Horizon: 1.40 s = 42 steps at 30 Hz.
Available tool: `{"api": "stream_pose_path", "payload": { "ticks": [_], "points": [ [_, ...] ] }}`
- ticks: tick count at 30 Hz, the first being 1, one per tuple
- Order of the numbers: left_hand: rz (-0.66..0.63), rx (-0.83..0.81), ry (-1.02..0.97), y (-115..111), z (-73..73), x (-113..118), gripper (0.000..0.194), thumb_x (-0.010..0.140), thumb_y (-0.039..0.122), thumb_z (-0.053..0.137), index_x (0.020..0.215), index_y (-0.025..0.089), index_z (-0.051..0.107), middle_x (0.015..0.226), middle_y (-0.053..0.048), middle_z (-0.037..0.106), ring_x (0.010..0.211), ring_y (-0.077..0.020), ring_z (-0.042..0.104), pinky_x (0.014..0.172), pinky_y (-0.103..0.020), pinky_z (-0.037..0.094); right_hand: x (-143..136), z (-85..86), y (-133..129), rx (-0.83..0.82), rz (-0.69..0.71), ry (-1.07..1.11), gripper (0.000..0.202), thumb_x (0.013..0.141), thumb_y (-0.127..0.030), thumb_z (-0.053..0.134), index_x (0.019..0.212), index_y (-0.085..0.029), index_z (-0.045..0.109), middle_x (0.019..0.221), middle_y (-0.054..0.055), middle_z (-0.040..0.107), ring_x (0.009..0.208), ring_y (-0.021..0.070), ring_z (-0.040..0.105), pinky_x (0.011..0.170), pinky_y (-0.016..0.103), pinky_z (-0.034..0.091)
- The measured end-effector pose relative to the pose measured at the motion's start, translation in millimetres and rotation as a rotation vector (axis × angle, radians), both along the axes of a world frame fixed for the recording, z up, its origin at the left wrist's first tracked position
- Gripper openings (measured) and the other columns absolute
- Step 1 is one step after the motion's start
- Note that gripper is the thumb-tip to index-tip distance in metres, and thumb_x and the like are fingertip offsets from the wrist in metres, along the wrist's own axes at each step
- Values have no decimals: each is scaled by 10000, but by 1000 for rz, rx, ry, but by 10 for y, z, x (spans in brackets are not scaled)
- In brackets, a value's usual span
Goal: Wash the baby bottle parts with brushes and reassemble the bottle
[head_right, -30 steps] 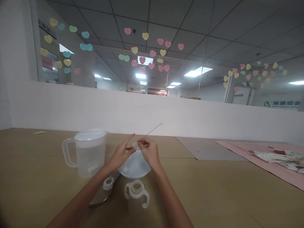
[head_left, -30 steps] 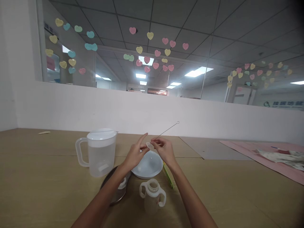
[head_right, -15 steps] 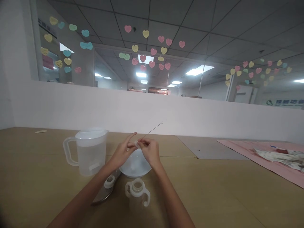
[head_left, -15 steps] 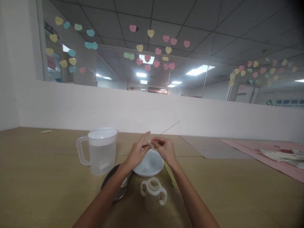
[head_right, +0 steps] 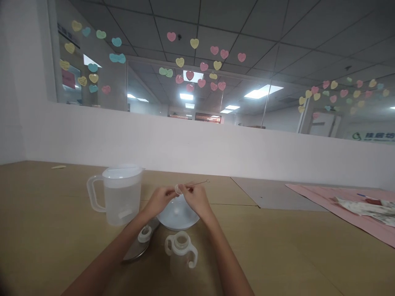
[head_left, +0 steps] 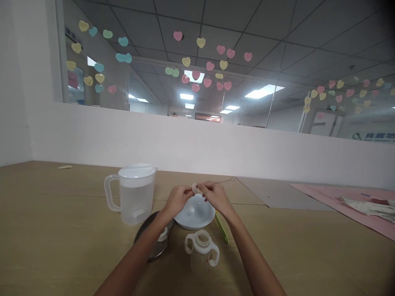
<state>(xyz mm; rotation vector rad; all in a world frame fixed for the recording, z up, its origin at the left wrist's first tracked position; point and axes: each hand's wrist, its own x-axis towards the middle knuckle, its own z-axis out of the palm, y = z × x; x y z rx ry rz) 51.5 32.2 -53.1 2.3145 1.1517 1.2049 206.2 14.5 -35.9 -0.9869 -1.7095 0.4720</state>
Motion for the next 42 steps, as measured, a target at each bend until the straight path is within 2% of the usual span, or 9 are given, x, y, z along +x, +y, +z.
{"api": "stream_pose_path", "payload": {
  "ticks": [7,14,18,23,26,31,35,38,42],
  "points": [
    [-27,93,84,-75,26,54,340,838,368,413,728,154,653,704,-9,662,629,-132,557,590,-216,346,47,148,-218,181,-194,255,481,788,-540,441,793,-116,669,516,-16,477,448,84,404,433,203,313],
    [-47,165,107,-138,71,133,310,851,321,430,716,163,660,754,-29,674,742,-154,575,676,-228,378,-91,10,-92,122,-106,258,512,781,-566,424,619,-128,632,453,-23,437,453,98,411,454,216,319],
    [-10,226,79,-128,79,104,287,854,334,443,738,170,648,771,-28,669,750,-152,570,685,-230,377,10,105,-155,145,-83,269,493,764,-571,457,713,-130,669,495,-28,439,486,98,400,486,220,317],
    [-24,250,69,-137,113,86,291,856,341,450,728,175,652,745,-18,663,719,-140,565,664,-223,371,119,221,-275,242,-206,345,481,797,-537,441,776,-121,682,471,-53,329,461,84,316,472,219,274],
    [-7,257,55,-153,138,73,276,848,325,470,710,170,652,732,-17,660,711,-137,559,660,-222,365,11,128,-218,253,-239,348,513,806,-546,412,705,-116,674,465,-43,365,461,89,343,476,225,280],
    [-20,273,49,-182,187,29,236,843,299,483,741,167,649,708,-12,633,683,-130,529,626,-216,357,-208,-55,-103,225,-190,333,524,823,-542,360,652,-131,637,547,-4,513,525,109,442,540,234,340],
    [-32,250,75,-213,229,32,272,843,323,476,697,159,637,684,-15,615,664,-129,525,608,-217,359,-146,-5,-129,205,-139,329,466,818,-520,396,678,-139,624,614,14,568,594,126,495,576,231,367],
    [-55,238,92,-248,247,62,261,847,343,468,772,177,655,756,-23,641,724,-141,542,648,-226,372,-87,29,-155,211,-195,330,438,801,-518,435,668,-144,620,617,15,574,591,129,490,563,230,362],
    [-87,220,155,-287,224,78,287,864,340,438,787,179,663,783,-29,659,740,-145,554,677,-238,376,-204,-82,-135,250,-245,373,438,815,-514,406,671,-149,599,626,17,563,591,126,479,570,235,365]
  ]
}}
